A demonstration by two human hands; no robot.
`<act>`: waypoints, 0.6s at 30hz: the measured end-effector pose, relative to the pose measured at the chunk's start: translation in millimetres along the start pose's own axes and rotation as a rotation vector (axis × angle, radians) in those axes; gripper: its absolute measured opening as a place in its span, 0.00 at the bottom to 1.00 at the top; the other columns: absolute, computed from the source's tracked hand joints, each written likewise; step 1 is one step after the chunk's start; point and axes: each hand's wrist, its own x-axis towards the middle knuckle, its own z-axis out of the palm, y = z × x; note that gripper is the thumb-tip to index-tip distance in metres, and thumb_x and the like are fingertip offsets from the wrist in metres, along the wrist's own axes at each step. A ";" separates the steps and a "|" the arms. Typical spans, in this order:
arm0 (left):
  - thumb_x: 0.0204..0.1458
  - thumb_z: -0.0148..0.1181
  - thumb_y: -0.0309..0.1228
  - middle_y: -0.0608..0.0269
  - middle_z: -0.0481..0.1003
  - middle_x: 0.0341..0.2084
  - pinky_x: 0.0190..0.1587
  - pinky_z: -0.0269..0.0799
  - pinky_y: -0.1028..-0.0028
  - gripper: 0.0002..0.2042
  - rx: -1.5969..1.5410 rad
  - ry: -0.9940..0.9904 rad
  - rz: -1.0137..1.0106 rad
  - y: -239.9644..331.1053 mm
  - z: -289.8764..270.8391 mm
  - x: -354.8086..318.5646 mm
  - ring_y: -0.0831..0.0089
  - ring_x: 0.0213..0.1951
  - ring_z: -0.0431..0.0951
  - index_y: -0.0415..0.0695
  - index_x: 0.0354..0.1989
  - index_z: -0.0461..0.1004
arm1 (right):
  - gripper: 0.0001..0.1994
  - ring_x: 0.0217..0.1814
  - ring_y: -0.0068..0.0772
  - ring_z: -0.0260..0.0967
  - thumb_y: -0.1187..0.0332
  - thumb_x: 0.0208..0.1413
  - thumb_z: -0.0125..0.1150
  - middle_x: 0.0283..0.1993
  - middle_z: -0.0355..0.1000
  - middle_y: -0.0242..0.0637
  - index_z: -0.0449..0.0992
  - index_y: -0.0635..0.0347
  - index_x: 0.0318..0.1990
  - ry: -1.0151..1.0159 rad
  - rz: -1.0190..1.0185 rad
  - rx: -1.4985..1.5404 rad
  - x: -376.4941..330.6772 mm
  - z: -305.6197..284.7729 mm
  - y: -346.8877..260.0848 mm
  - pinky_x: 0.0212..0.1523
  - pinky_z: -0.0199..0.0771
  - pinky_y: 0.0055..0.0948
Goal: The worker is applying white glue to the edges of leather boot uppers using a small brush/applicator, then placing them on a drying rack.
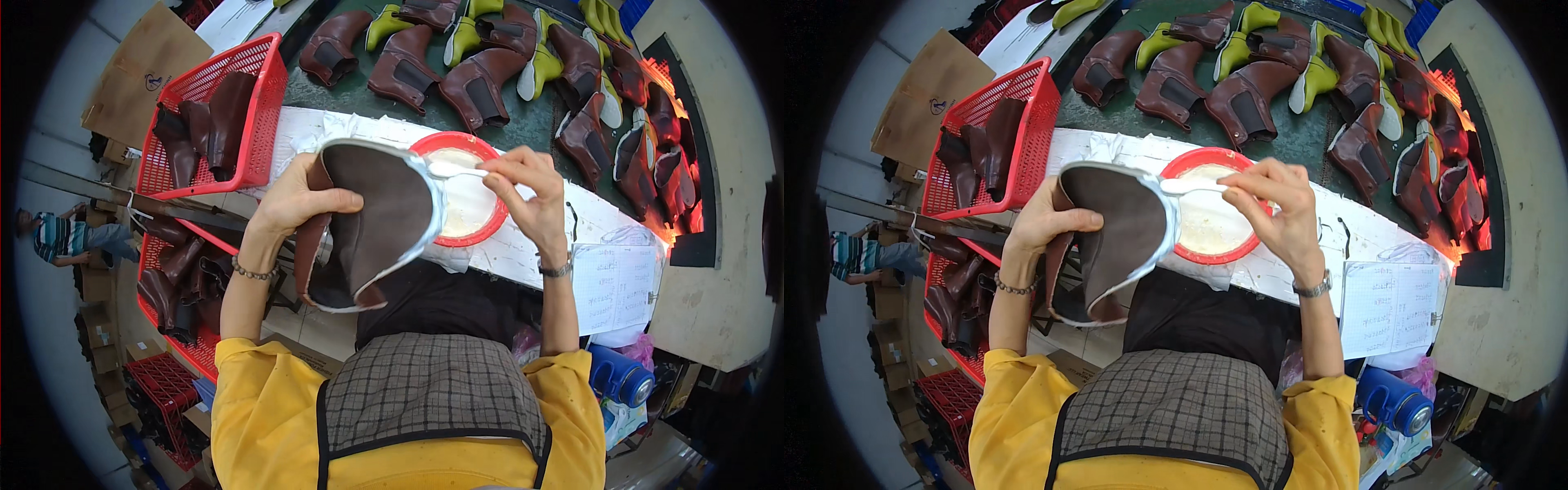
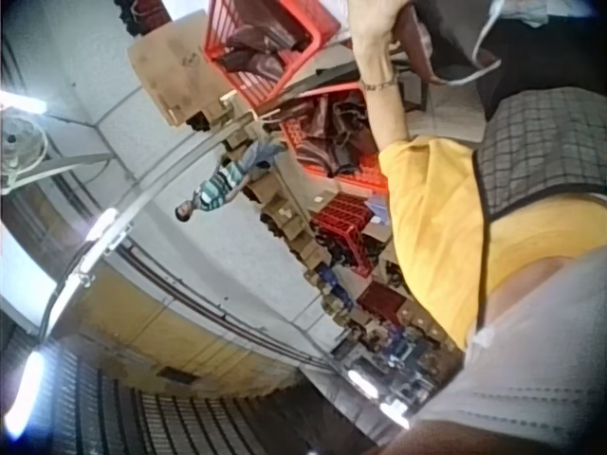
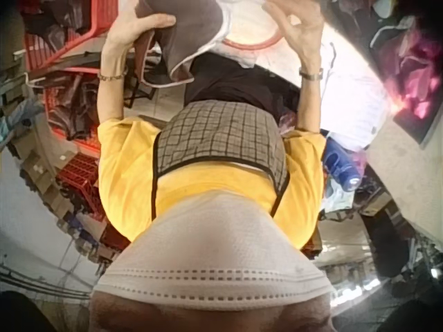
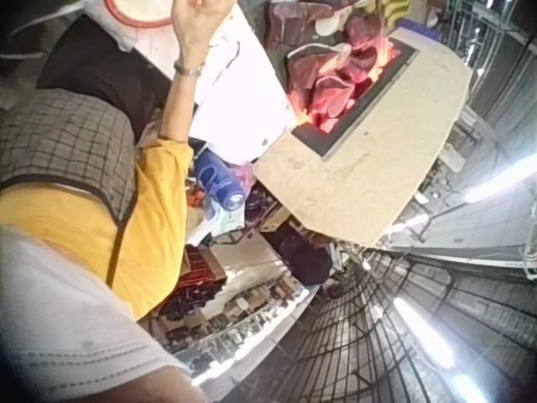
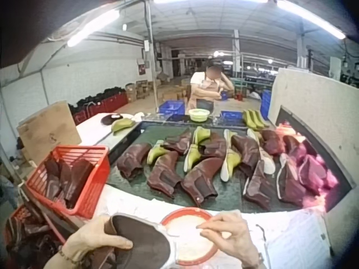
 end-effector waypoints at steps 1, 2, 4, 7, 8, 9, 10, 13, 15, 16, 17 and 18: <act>0.47 0.71 0.20 0.61 0.82 0.39 0.44 0.77 0.75 0.17 0.002 -0.005 -0.003 0.5 -1.1 1.1 0.77 0.38 0.80 0.33 0.48 0.79 | 0.06 0.35 0.24 0.70 0.66 0.52 0.73 0.31 0.77 0.28 0.87 0.52 0.37 -0.021 -0.040 -0.001 6.5 1.6 1.8 0.44 0.58 0.29; 0.46 0.71 0.20 0.61 0.82 0.39 0.45 0.77 0.75 0.18 0.027 -0.066 -0.039 0.5 -0.3 1.9 0.77 0.38 0.80 0.33 0.48 0.79 | 0.06 0.35 0.24 0.70 0.66 0.52 0.73 0.31 0.77 0.28 0.87 0.52 0.37 -0.017 -0.034 -0.001 12.6 3.5 3.0 0.44 0.58 0.29; 0.45 0.72 0.20 0.61 0.82 0.39 0.45 0.76 0.75 0.20 0.088 -0.173 -0.135 1.2 0.5 4.8 0.78 0.39 0.80 0.33 0.49 0.78 | 0.06 0.36 0.24 0.71 0.65 0.52 0.73 0.32 0.77 0.28 0.87 0.52 0.37 -0.071 -0.087 0.044 21.9 9.5 4.1 0.43 0.58 0.30; 0.46 0.71 0.20 0.63 0.82 0.39 0.45 0.76 0.75 0.19 0.187 -0.146 -0.149 1.0 -2.1 6.5 0.79 0.39 0.79 0.32 0.48 0.79 | 0.07 0.33 0.29 0.71 0.65 0.53 0.73 0.34 0.77 0.30 0.87 0.55 0.38 -0.030 -0.018 0.121 21.9 12.3 4.7 0.36 0.66 0.30; 0.47 0.71 0.21 0.63 0.82 0.39 0.45 0.76 0.75 0.18 0.133 -0.123 -0.066 -1.5 -3.5 6.1 0.79 0.40 0.79 0.32 0.48 0.79 | 0.08 0.31 0.30 0.72 0.65 0.53 0.73 0.34 0.77 0.31 0.86 0.57 0.38 -0.006 0.075 0.206 19.3 12.4 6.2 0.34 0.68 0.30; 0.49 0.69 0.21 0.62 0.82 0.41 0.47 0.76 0.74 0.18 0.226 -0.020 -0.077 -2.9 -8.2 6.4 0.78 0.42 0.79 0.32 0.50 0.78 | 0.08 0.30 0.35 0.73 0.66 0.54 0.72 0.34 0.76 0.33 0.86 0.57 0.39 0.014 0.101 0.116 14.0 5.0 8.4 0.31 0.70 0.31; 0.49 0.69 0.21 0.62 0.82 0.41 0.47 0.76 0.74 0.18 0.238 -0.003 -0.076 -6.5 -12.4 8.3 0.78 0.42 0.79 0.32 0.50 0.78 | 0.08 0.30 0.35 0.73 0.66 0.54 0.72 0.34 0.76 0.33 0.86 0.57 0.39 0.012 0.097 0.117 7.0 -1.1 10.5 0.31 0.70 0.31; 0.49 0.69 0.25 0.58 0.82 0.43 0.52 0.75 0.71 0.23 0.351 0.256 0.192 -26.3 -26.1 20.7 0.71 0.45 0.81 0.34 0.56 0.76 | 0.06 0.33 0.38 0.75 0.66 0.54 0.69 0.34 0.76 0.33 0.86 0.55 0.37 -0.149 0.314 -0.292 -18.9 -6.4 15.2 0.33 0.72 0.34; 0.48 0.70 0.27 0.55 0.82 0.44 0.53 0.75 0.70 0.25 0.455 0.375 0.279 -51.1 -26.6 38.9 0.67 0.46 0.82 0.34 0.57 0.75 | 0.05 0.36 0.40 0.75 0.66 0.53 0.67 0.33 0.74 0.34 0.85 0.53 0.34 -0.284 0.274 -0.585 -29.5 5.9 19.0 0.35 0.74 0.39; 0.48 0.72 0.29 0.51 0.82 0.45 0.53 0.75 0.69 0.27 0.550 0.501 0.390 -63.3 -27.1 46.9 0.63 0.47 0.82 0.34 0.58 0.74 | 0.05 0.38 0.41 0.75 0.65 0.52 0.66 0.33 0.74 0.35 0.84 0.53 0.32 -0.317 0.288 -0.631 -35.0 9.9 18.7 0.35 0.75 0.41; 0.46 0.76 0.35 0.45 0.78 0.51 0.56 0.73 0.66 0.35 0.633 0.537 0.472 -74.4 -27.8 53.6 0.55 0.53 0.79 0.35 0.62 0.70 | 0.05 0.38 0.41 0.75 0.65 0.52 0.67 0.33 0.73 0.35 0.84 0.53 0.33 -0.268 0.284 -0.610 -38.0 11.2 19.3 0.35 0.75 0.41; 0.42 0.79 0.42 0.42 0.70 0.59 0.61 0.68 0.61 0.47 0.792 0.558 0.387 -85.1 -30.1 50.1 0.49 0.61 0.72 0.36 0.69 0.61 | 0.05 0.37 0.41 0.75 0.65 0.52 0.67 0.32 0.73 0.36 0.85 0.53 0.34 -0.246 0.303 -0.579 -40.3 11.1 19.9 0.35 0.74 0.40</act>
